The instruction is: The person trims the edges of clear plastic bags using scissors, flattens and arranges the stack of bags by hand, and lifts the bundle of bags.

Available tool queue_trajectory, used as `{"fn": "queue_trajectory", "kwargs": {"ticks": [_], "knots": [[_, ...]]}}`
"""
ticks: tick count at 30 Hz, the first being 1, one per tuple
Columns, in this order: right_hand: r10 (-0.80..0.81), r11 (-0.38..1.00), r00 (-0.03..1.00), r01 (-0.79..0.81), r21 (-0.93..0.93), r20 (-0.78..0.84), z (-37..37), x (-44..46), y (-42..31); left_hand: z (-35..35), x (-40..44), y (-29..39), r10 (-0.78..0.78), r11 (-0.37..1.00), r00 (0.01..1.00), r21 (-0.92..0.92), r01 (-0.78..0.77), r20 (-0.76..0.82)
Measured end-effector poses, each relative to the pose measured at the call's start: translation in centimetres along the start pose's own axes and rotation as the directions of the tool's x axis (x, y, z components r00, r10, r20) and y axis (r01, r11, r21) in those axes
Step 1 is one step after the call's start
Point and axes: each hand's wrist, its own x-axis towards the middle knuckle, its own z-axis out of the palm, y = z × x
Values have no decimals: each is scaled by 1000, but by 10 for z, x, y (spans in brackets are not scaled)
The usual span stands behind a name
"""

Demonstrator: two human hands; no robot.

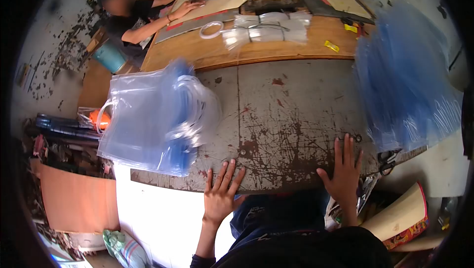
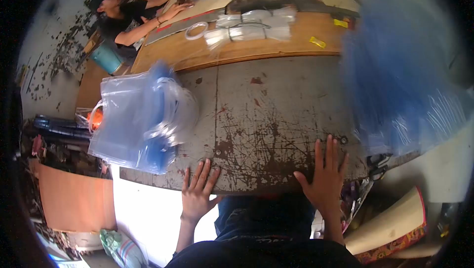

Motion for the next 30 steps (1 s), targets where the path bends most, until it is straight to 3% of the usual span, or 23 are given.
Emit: {"fn": "queue_trajectory", "kwargs": {"ticks": [3,5,9,11,12,13,16,25,28,29,30], "knots": [[-13,1000,1000,13,1,4,0,13,6,12,8,-3,2,998,991,62,7,-132],[7,1000,997,-8,-15,-74,7,24,10,9,12,1,-60,998,978,-36,54,-200],[24,997,988,-35,-69,-151,16,38,10,12,12,3,-60,996,985,49,69,-164],[37,997,979,-49,-51,-199,17,40,8,24,11,5,-109,993,928,-5,115,-355],[49,997,979,-60,-52,-196,16,41,8,36,10,0,-63,989,881,89,118,-469],[52,998,980,-59,-31,-194,15,40,8,43,9,-2,-53,990,884,88,106,-465],[69,997,981,-71,-7,-183,14,39,9,54,10,-8,108,961,757,262,86,-644],[117,993,986,-116,16,-118,11,38,11,54,6,-10,114,972,761,229,47,-639],[154,988,984,-152,26,-85,6,41,10,29,-3,-20,83,996,959,33,-77,-271],[174,984,982,-171,42,-72,5,42,9,16,-5,-28,113,992,980,71,-103,-161],[180,983,981,-177,46,-75,4,42,9,5,-7,-37,46,997,990,62,-37,-136]]}}
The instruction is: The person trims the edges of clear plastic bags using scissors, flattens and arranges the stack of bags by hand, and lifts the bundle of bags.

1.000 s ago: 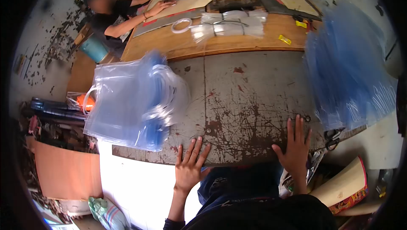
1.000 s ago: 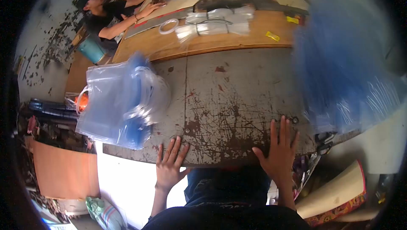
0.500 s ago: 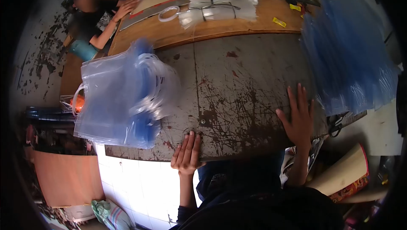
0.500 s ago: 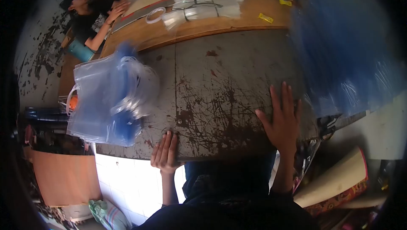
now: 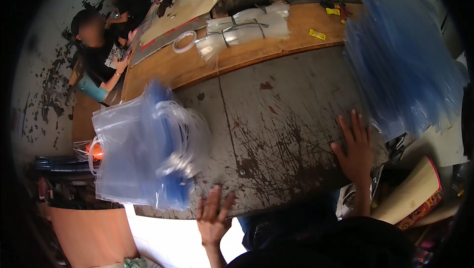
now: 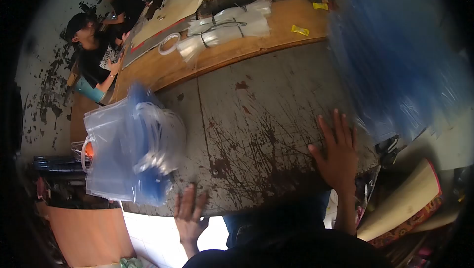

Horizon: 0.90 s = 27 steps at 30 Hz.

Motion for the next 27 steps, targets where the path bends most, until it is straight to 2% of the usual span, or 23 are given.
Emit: {"fn": "queue_trajectory", "kwargs": {"ticks": [1,2,7,11,13,14,15,16,18,19,20,22,23,25,26,27], "knots": [[3,1000,1000,-3,-27,5,0,1,0,-6,-2,-10,-66,998,997,4,66,31],[8,999,1000,-7,-54,11,0,1,-1,-4,-6,-20,-142,987,988,-71,146,57],[60,998,998,-60,-14,14,-2,6,-1,14,-5,-31,14,1000,998,-23,-16,-61],[97,995,995,-97,19,20,-4,8,-4,13,-4,-29,-31,999,998,-10,31,-63],[93,996,996,-93,18,14,-4,9,-3,8,-4,-31,-38,998,996,-50,42,75],[74,997,997,-74,18,17,-4,8,-2,4,-3,-31,-29,998,997,-57,33,78],[79,997,997,-80,12,16,-5,8,-2,-5,1,-28,31,993,983,-121,-9,181],[76,997,997,-77,21,21,-6,8,-1,0,0,-31,86,952,971,-306,-13,224],[73,996,997,-74,43,41,-6,8,-1,10,-3,-36,193,768,932,-639,51,307],[63,997,997,-65,36,45,-6,7,1,-1,20,-21,363,541,851,-829,139,380],[58,997,997,-60,39,44,-5,6,3,-15,49,-4,539,274,753,-924,267,378],[40,998,999,-41,43,33,0,4,8,-50,108,34,721,224,632,-959,174,283],[31,999,999,-32,31,33,-1,2,9,-66,137,54,738,420,610,-904,-79,290],[27,997,999,-29,71,27,-1,-2,9,-44,191,87,650,645,693,-708,-286,312],[14,998,1000,-15,61,16,-1,-3,9,-20,224,105,581,658,801,-663,-357,146],[13,998,1000,-13,55,13,-1,-5,10,14,260,124,472,732,881,-561,-387,8]]}}
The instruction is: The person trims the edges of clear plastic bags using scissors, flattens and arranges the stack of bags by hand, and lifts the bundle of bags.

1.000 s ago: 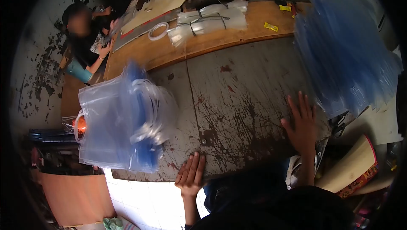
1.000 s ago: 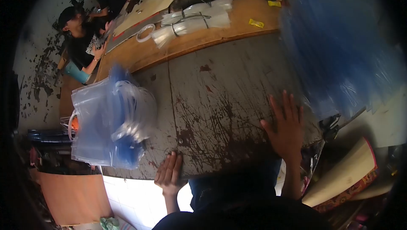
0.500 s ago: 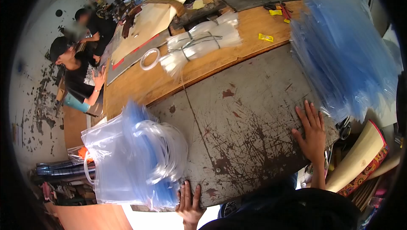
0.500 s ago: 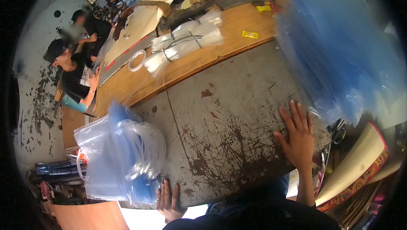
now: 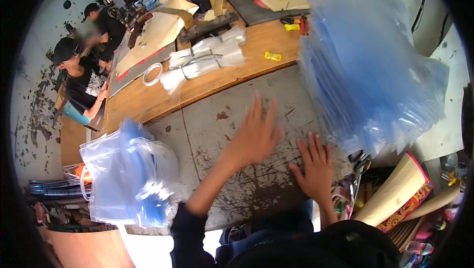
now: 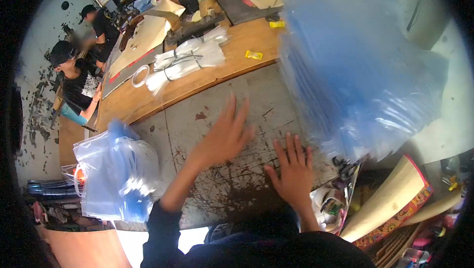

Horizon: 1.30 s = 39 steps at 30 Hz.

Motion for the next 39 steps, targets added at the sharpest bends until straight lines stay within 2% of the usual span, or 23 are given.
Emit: {"fn": "queue_trajectory", "kwargs": {"ticks": [1,2,4,5,7,8,9,11,12,14,16,18,20,21,22,23,24,25,26,30,32,35,39], "knots": [[-4,1000,1000,4,15,0,0,0,1,26,44,-25,38,986,980,168,-4,-197],[-6,999,1000,7,32,-2,0,0,1,46,89,-45,11,992,953,122,28,-304],[-15,999,1000,15,37,-1,-1,0,4,45,156,-51,-101,960,976,239,146,-193],[-18,999,1000,17,50,9,-1,1,4,49,182,-60,-81,961,976,242,130,-201],[2,998,1000,-3,65,12,-3,1,3,69,224,-78,-158,975,979,136,175,-126],[11,996,1000,-13,88,21,-3,3,3,72,240,-80,-139,978,981,135,157,-133],[26,996,1000,-27,91,15,0,3,3,71,255,-82,-176,919,984,352,179,-42],[45,995,999,-47,87,28,-1,4,1,102,293,-107,-214,821,976,548,160,36],[51,994,997,-55,89,50,-2,7,1,139,325,-139,-123,750,970,621,229,-209],[73,994,995,-77,71,66,-5,12,-1,151,354,-147,-2,688,902,654,314,-432],[94,993,991,-99,58,94,-6,13,-3,121,354,-132,36,901,956,423,95,-292],[137,985,984,-147,88,111,-6,14,-6,110,356,-127,48,915,968,401,56,-245],[162,979,979,-174,103,122,-8,16,-6,97,360,-127,41,939,995,343,-7,-92],[177,974,975,-193,117,132,-8,15,-8,112,372,-149,46,939,996,344,-16,-78],[188,971,973,-205,124,132,-8,16,-9,138,392,-186,117,948,978,-276,-161,-171],[190,973,973,-204,109,129,-8,16,-9,133,392,-186,119,799,967,-556,-227,-223],[190,975,974,-203,95,125,-8,16,-9,128,392,-185,121,565,954,-771,-294,-275],[200,972,972,-213,101,122,-8,16,-10,86,366,-148,105,896,973,-406,-182,-205],[198,972,974,-209,105,107,-8,17,-9,62,352,-125,61,996,986,69,-51,-157],[197,971,976,-207,120,89,-9,16,-10,74,363,-158,188,980,960,109,-169,-206],[212,970,972,-222,102,100,-10,16,-10,83,367,-175,309,893,931,394,-216,-191],[209,971,974,-217,103,88,-10,17,-10,72,351,-156,228,945,940,292,-151,-252],[174,976,984,-178,127,42,-7,13,-7,64,339,-138,155,955,954,286,-78,-256]]}}
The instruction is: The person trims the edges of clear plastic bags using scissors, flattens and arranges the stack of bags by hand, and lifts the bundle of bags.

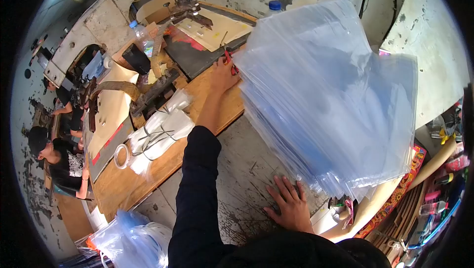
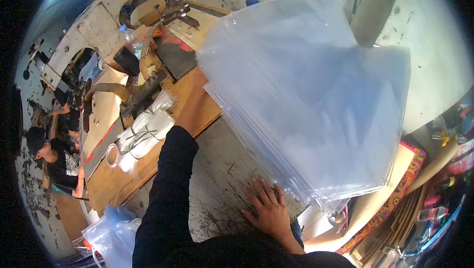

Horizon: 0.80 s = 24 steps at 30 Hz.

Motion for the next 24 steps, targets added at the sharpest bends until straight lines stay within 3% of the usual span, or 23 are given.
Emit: {"fn": "queue_trajectory", "kwargs": {"ticks": [9,13,14,16,19,23,24], "knots": [[15,999,999,-13,37,-47,3,-2,2,-19,-6,4,92,995,985,58,-85,-144],[18,999,998,-15,38,-63,5,-3,5,-35,0,-14,62,978,907,205,27,-417],[25,999,998,-23,28,-51,4,-4,4,-33,2,-24,57,980,906,198,30,-419],[22,1000,999,-21,15,-36,2,-3,1,-37,4,-42,-149,923,866,248,295,-477],[39,999,999,-39,20,-11,-1,-2,-1,-33,10,-58,-314,860,825,228,457,-469],[54,998,998,-55,-38,-19,1,0,-4,-19,20,-71,-424,818,794,192,543,-436],[58,996,998,-59,-63,-18,1,1,-4,-16,25,-72,-499,805,786,142,576,-365]]}}
